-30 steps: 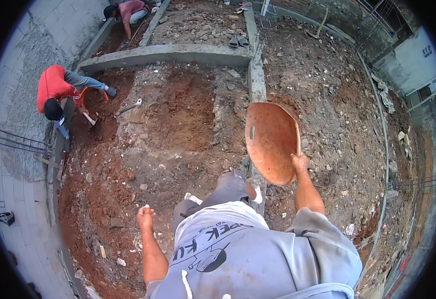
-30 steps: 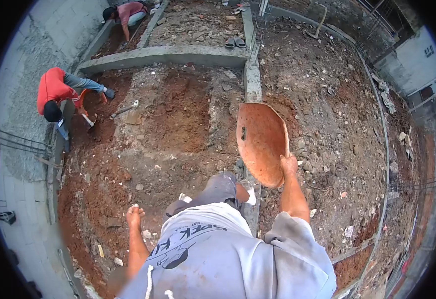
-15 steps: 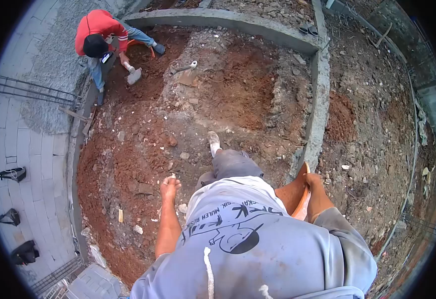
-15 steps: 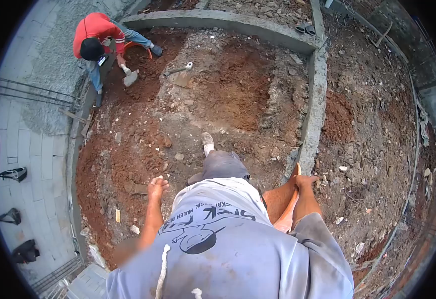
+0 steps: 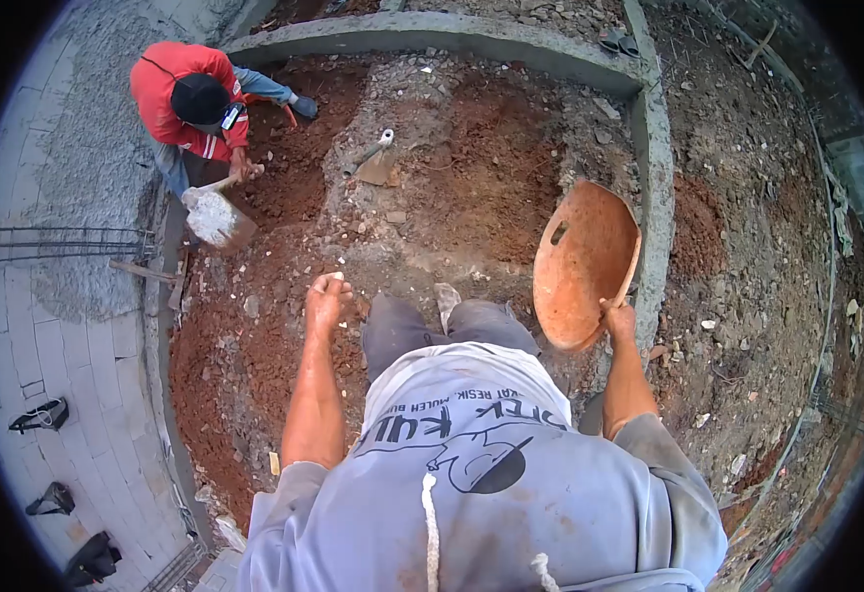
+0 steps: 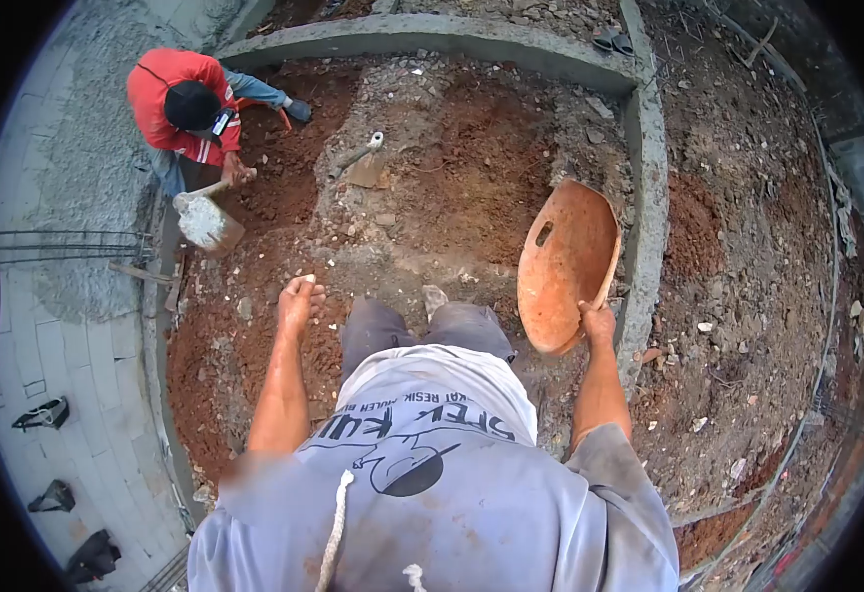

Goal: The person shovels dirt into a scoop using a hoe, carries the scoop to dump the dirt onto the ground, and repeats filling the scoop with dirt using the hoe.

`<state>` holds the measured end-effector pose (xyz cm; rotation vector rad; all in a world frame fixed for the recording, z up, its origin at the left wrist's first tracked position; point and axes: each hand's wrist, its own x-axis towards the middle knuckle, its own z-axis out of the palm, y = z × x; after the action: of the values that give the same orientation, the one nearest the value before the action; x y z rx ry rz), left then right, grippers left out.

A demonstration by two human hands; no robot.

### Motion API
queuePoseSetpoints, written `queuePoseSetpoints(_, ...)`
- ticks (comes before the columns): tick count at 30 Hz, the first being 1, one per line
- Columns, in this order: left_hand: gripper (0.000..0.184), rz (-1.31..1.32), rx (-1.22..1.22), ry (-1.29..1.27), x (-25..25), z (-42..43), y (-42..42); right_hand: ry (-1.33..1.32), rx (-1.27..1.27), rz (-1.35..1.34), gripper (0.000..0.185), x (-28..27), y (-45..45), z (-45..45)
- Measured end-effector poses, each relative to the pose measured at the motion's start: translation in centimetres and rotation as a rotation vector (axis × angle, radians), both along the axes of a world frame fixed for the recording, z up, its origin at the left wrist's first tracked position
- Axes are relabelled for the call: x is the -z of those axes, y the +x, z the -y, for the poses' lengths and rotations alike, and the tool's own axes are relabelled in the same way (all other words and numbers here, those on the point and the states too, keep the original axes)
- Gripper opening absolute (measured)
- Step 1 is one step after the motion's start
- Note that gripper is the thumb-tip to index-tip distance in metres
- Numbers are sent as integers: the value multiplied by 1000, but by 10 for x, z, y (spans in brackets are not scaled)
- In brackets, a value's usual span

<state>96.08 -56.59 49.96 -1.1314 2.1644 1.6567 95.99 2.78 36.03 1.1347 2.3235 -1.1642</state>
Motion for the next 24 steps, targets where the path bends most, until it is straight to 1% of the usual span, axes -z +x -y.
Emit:
queuePoseSetpoints(1, 31, 5, 62, -14, -2, -4, -16, -71, 10, -73, 28, -16, -9, -2)
queuePoseSetpoints(2, 31, 1, 132, -25, -3, -11, -32, -61, 68, -132, 25, -46, -18, 5)
queuePoseSetpoints(3, 33, 26, 178, -32, -3, -19, -43, -77, 117, -212, 25, -43, -20, -5)
queuePoseSetpoints(6, 30, 2, 238, 10, -2, -46, -68, -55, 273, -332, 25, -78, -10, -6)
queuePoseSetpoints(7, 30, -6, 248, 25, -1, -53, -77, -66, 329, -362, 26, -73, 1, -12)
queuePoseSetpoints(10, 30, 48, 388, 12, 0, -64, -103, -54, 607, -487, 27, -92, 33, 3)
queuePoseSetpoints(11, 31, 59, 454, -1, 5, -61, -114, -93, 669, -547, 28, -104, 40, 11)
queuePoseSetpoints(13, 32, 13, 543, 4, 34, -44, -140, -94, 739, -417, 29, -115, 60, 18)
queuePoseSetpoints(14, 31, 20, 557, 8, 43, -42, -156, -46, 751, -309, 27, -130, 64, 24)
queuePoseSetpoints(15, 30, 38, 543, 22, 62, -37, -174, 105, 736, -275, 28, -89, 86, 12)
queuePoseSetpoints(16, 28, 65, 578, 120, 72, -37, -197, 245, 739, -183, 31, -72, 99, 8)
queuePoseSetpoints(18, 25, 96, 589, 19, 86, -49, -230, 282, 818, -108, 33, -83, 105, 19)
queuePoseSetpoints(20, 24, 93, 686, -50, 111, -59, -262, 355, 892, -64, 24, -87, 110, 29)
queuePoseSetpoints(21, 23, 84, 723, -81, 127, -66, -278, 330, 978, -128, 26, -58, 128, 25)
queuePoseSetpoints(23, 22, 85, 760, -22, 166, -80, -307, 428, 1022, -151, 26, -40, 139, 30)
queuePoseSetpoints(24, 22, 86, 775, 10, 188, -88, -319, 409, 1088, -119, 27, -30, 146, 30)
